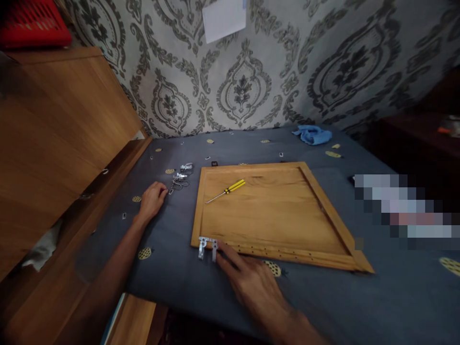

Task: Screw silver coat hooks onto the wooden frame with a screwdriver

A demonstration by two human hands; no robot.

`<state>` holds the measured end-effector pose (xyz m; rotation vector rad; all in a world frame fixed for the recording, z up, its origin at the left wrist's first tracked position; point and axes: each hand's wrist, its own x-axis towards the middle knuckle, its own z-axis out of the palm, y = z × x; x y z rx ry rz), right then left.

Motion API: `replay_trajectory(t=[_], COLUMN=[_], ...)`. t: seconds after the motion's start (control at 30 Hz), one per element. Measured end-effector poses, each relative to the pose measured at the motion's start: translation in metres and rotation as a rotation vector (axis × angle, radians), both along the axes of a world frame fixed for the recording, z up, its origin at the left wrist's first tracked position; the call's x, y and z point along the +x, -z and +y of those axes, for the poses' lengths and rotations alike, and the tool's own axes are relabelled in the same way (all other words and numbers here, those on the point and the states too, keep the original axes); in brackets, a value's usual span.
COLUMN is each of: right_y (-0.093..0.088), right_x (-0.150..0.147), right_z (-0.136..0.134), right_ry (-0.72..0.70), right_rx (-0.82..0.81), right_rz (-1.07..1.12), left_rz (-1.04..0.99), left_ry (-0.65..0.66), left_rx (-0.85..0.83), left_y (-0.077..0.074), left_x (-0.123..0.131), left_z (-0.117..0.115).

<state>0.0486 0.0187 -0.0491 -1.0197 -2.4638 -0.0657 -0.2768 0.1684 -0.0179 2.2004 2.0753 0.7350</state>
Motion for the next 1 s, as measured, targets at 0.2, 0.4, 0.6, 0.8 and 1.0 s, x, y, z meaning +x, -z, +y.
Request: replay_trajectory(t=[0.2, 0.4, 0.6, 0.8, 1.0], right_y=[-0.007, -0.011, -0.014, -0.015, -0.015], right_x=[-0.002, -0.004, -0.005, -0.005, -0.004], right_z=[-0.003, -0.002, -0.001, -0.002, -0.002], right_ry=[0.022, 0.002, 0.011, 0.017, 0.018], right_rx=[-0.026, -0.059, -0.041, -0.034, -0.022], right_rz=[-0.018, -0.009, -0.016, -0.021, -0.023], left_rz=[-0.175, -0.380, -0.296, -0.136, -0.032], left_ry=[0.228, 0.780, 0.907, 0.992, 1.040], left_rx=[-0.103, -0.461, -0.580, -0.659, -0.679], left_y=[-0.020, -0.044, -0.055, -0.054, -0.053], left_x=[0.023, 0.074, 0.095, 0.109, 0.112], left_z=[-0.030, -0.057, -0.058, -0.052, -0.045])
